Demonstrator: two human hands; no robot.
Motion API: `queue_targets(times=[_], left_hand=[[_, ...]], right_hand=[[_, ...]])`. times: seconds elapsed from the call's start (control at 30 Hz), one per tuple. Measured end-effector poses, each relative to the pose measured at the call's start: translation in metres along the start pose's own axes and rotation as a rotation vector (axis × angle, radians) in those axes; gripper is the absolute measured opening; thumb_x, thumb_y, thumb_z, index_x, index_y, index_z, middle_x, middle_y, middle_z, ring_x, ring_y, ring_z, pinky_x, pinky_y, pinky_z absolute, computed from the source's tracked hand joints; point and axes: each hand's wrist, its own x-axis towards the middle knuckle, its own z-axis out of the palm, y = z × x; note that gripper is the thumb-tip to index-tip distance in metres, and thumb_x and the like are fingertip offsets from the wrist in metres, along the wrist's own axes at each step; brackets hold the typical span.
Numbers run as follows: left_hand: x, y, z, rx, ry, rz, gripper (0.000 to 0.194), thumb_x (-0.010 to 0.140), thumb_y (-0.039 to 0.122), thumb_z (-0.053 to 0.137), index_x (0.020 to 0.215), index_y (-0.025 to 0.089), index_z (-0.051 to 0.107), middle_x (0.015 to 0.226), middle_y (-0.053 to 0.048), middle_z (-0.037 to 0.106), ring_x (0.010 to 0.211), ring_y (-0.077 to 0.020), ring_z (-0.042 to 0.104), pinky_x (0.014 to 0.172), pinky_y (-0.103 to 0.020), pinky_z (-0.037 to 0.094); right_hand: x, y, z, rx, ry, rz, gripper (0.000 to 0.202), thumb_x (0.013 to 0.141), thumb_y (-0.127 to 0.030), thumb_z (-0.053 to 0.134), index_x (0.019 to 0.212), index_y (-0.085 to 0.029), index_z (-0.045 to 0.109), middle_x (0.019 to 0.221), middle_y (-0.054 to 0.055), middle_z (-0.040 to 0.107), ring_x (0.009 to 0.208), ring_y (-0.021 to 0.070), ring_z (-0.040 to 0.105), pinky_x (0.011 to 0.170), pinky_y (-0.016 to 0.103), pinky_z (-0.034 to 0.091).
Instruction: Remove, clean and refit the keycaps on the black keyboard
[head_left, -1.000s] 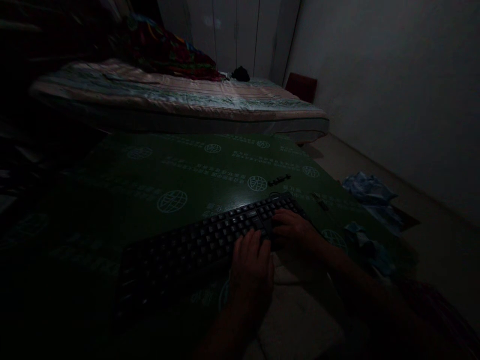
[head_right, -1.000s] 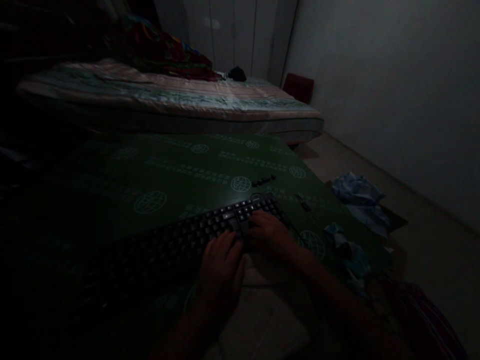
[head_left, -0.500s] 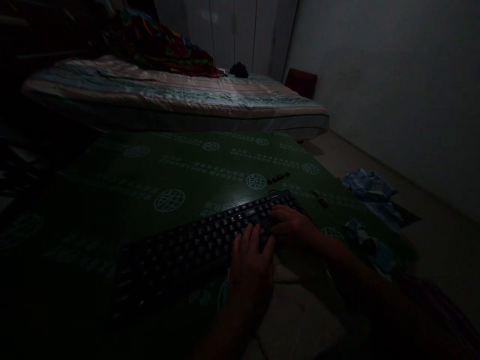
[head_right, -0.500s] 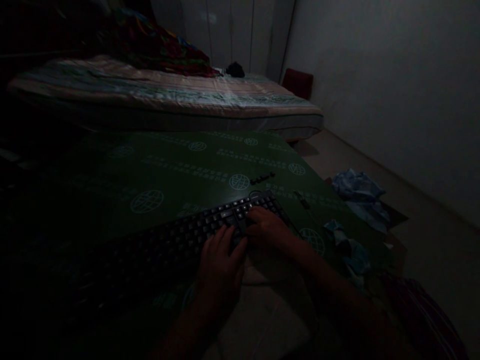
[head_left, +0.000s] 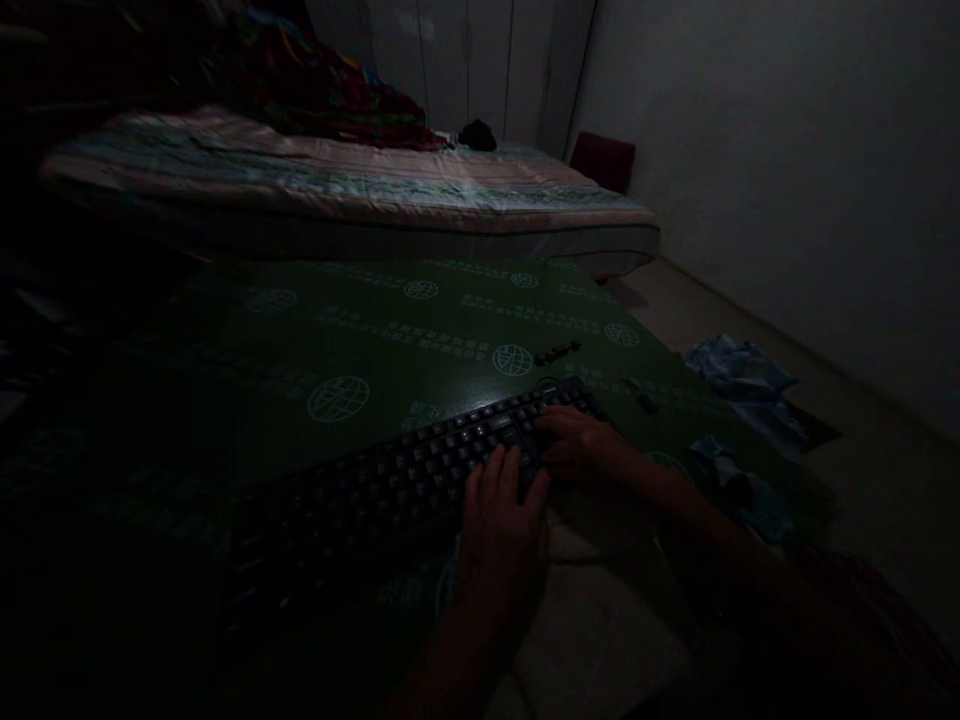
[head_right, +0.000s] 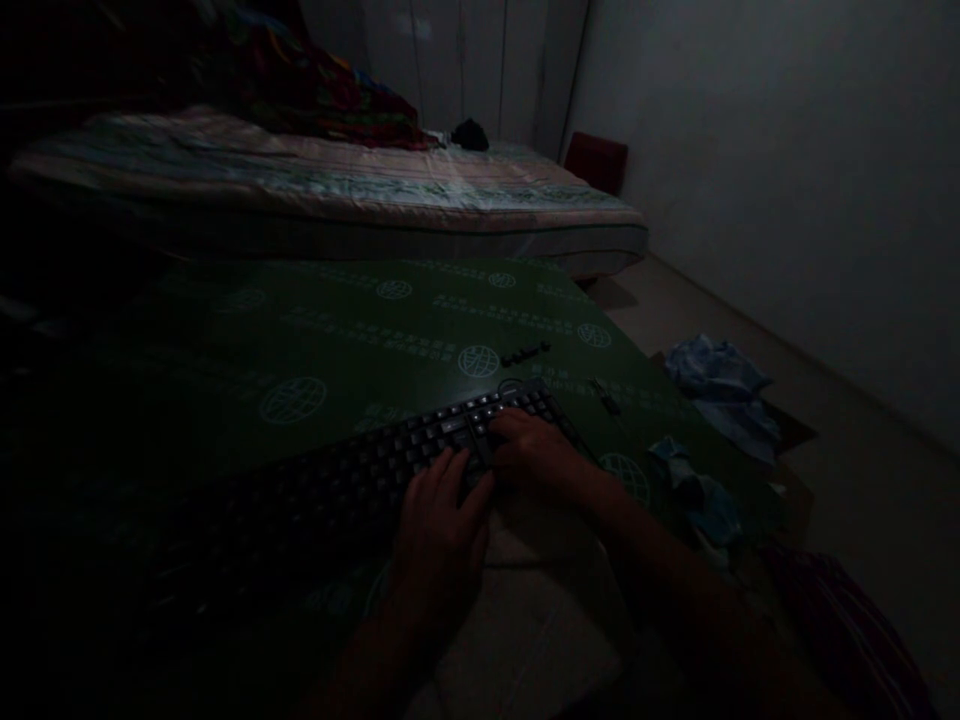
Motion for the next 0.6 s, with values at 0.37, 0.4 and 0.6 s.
queue_targets(times=[0.37, 0.4, 0.6], left_hand=[[0.0, 0.0, -0.001, 0.001, -0.02, -0.002, 0.044, 0.077, 0.015, 0.058, 0.12, 0.021, 0.061, 0.134, -0.019, 0.053, 0.128, -0.0378, 0.043, 0.1, -0.058, 0.037], [0.0, 0.0, -0.001, 0.0, -0.02, -0.004, 0.044, 0.076, 0.015, 0.059, 0.12, 0.021, 0.061, 0.134, -0.019, 0.053, 0.128, -0.0379, 0.043, 0.1, -0.058, 0.037], [0.0, 0.0, -0.001, 0.004, -0.01, -0.002, 0.045, 0.076, 0.013, 0.058, 0.12, 0.021, 0.06, 0.133, -0.019, 0.053, 0.128, -0.0372, 0.043, 0.1, -0.058, 0.037]], right_hand=[[-0.013, 0.004, 0.008, 0.027, 0.09, 0.019, 0.01, 0.076, -0.018, 0.069, 0.084, -0.02, 0.074, 0.119, 0.01, 0.062, 0.119, 0.026, 0.053, 0.094, 0.043, 0.049], [-0.013, 0.004, 0.008, 0.038, 0.087, 0.016, 0.01, 0.076, -0.018, 0.068, 0.084, -0.02, 0.074, 0.119, 0.011, 0.062, 0.119, 0.026, 0.052, 0.095, 0.043, 0.048], [-0.01, 0.009, 0.009, 0.086, 0.081, -0.005, 0.008, 0.075, -0.019, 0.069, 0.082, -0.02, 0.073, 0.117, 0.011, 0.062, 0.116, 0.0258, 0.053, 0.097, 0.045, 0.046]])
